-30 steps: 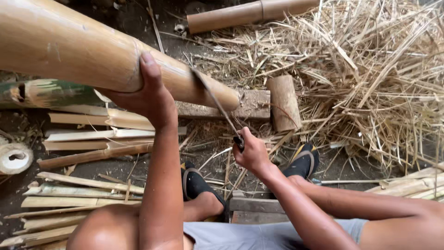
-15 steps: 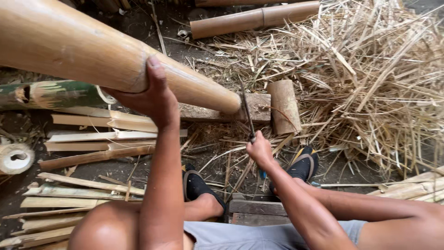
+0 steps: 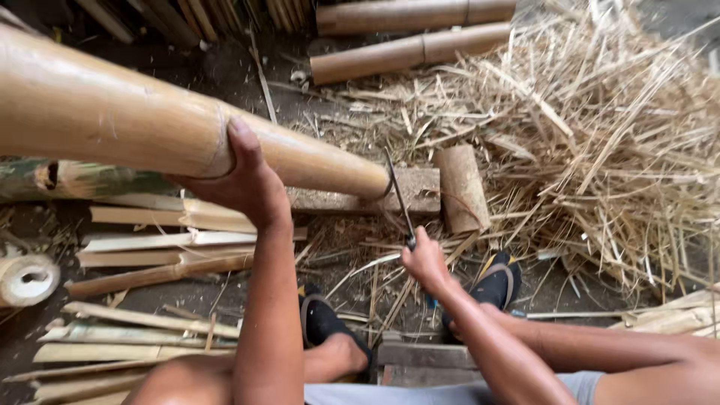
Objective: The person uses a machete to split a bamboo tube into smaller sections. They hold the bamboo with one hand and strike it with the machete to separate the pieces.
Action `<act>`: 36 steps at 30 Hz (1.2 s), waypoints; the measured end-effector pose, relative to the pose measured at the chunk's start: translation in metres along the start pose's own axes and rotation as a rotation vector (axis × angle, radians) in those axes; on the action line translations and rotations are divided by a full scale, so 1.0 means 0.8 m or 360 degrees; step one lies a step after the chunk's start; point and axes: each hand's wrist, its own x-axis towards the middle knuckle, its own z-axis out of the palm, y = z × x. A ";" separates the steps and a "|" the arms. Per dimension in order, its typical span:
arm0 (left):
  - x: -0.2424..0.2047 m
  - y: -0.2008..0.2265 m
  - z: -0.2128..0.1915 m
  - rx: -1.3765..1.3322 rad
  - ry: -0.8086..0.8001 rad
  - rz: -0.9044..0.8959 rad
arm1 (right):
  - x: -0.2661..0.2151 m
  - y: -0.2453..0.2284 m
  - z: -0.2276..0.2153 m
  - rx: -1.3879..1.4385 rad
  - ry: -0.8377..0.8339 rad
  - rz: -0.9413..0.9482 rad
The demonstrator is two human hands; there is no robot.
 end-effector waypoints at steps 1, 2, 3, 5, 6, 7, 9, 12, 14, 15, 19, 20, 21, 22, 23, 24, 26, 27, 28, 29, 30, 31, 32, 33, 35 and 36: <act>-0.002 0.000 -0.004 0.0015 0.0014 0.0035 | -0.009 0.006 0.005 0.0053 -0.0059 0.0024; -0.004 -0.003 -0.007 0.0030 0.0028 0.0070 | -0.016 0.012 0.011 0.0025 -0.0017 -0.0062; -0.009 -0.008 -0.007 0.0042 0.0042 0.0093 | -0.020 0.022 0.015 -0.0013 0.0027 -0.0139; -0.012 -0.016 -0.010 0.0152 0.0071 0.0136 | -0.016 0.036 0.028 0.0025 0.0037 -0.0109; -0.009 -0.018 -0.015 0.0205 0.0090 0.0179 | -0.009 0.038 0.037 0.0099 0.0003 0.0000; -0.019 -0.019 -0.024 0.0234 0.0064 0.0121 | -0.020 0.056 0.036 0.0152 -0.0035 0.0159; -0.021 -0.020 -0.030 0.0241 0.0029 0.0061 | -0.016 0.073 0.023 0.0002 -0.0004 -0.0019; -0.002 -0.021 -0.027 -0.0242 -0.0208 0.0053 | 0.028 0.057 -0.018 0.0076 0.0000 -0.0050; 0.003 -0.022 -0.050 -0.0037 -0.0536 -0.0049 | -0.004 0.048 -0.032 0.0012 -0.0067 0.0064; 0.008 -0.024 -0.056 0.0061 -0.0711 -0.0093 | -0.016 0.033 -0.035 -0.0114 -0.0062 0.0110; 0.008 -0.028 -0.067 0.0081 -0.0572 0.0028 | -0.052 -0.037 -0.057 -0.0052 -0.0067 -0.0013; 0.006 -0.032 -0.068 0.0051 -0.0473 0.0116 | -0.062 -0.047 -0.057 0.0017 0.0011 -0.0232; -0.004 -0.037 -0.071 0.0028 -0.0379 0.0188 | -0.073 -0.051 -0.058 0.0080 0.0080 -0.0434; -0.011 -0.045 -0.070 -0.0070 -0.0326 0.0119 | -0.079 -0.052 -0.056 0.0144 0.0149 -0.0635; -0.015 -0.053 -0.068 -0.0167 -0.0265 0.0053 | -0.084 -0.050 -0.054 0.0119 0.0161 -0.0626; -0.022 -0.059 -0.071 -0.0264 -0.0202 -0.0013 | -0.085 -0.047 -0.051 0.0093 0.0173 -0.0618; -0.026 -0.071 -0.068 -0.0291 -0.0184 -0.0103 | -0.080 -0.038 -0.046 0.0059 0.0068 -0.0365; -0.025 -0.076 -0.064 -0.0322 -0.0162 -0.0127 | -0.068 -0.034 -0.048 0.0042 -0.0045 -0.0140; -0.024 -0.079 -0.059 -0.0352 -0.0140 -0.0150 | -0.059 -0.029 -0.052 0.0024 -0.0155 0.0087; -0.025 -0.080 -0.061 -0.0368 -0.0129 -0.0180 | -0.056 -0.025 -0.051 0.0000 -0.0188 0.0107; -0.026 -0.082 -0.060 -0.0383 -0.0117 -0.0209 | -0.057 -0.021 -0.051 -0.0025 -0.0222 0.0127; -0.026 -0.083 -0.055 -0.0339 -0.0130 -0.0092 | -0.054 -0.017 -0.054 -0.0049 -0.0243 0.0141; -0.027 -0.086 -0.048 -0.0292 -0.0141 0.0024 | -0.051 -0.014 -0.055 0.0001 -0.0173 -0.0033; -0.037 -0.087 -0.052 -0.0216 -0.0166 0.0103 | -0.067 -0.005 -0.052 0.0049 -0.0129 -0.0164; -0.037 -0.089 -0.048 -0.0256 -0.0234 0.0025 | -0.071 -0.004 -0.045 0.0121 0.0024 -0.0464; -0.025 -0.091 -0.040 -0.0290 -0.0260 0.0015 | -0.058 -0.011 -0.042 0.0145 0.0132 -0.0633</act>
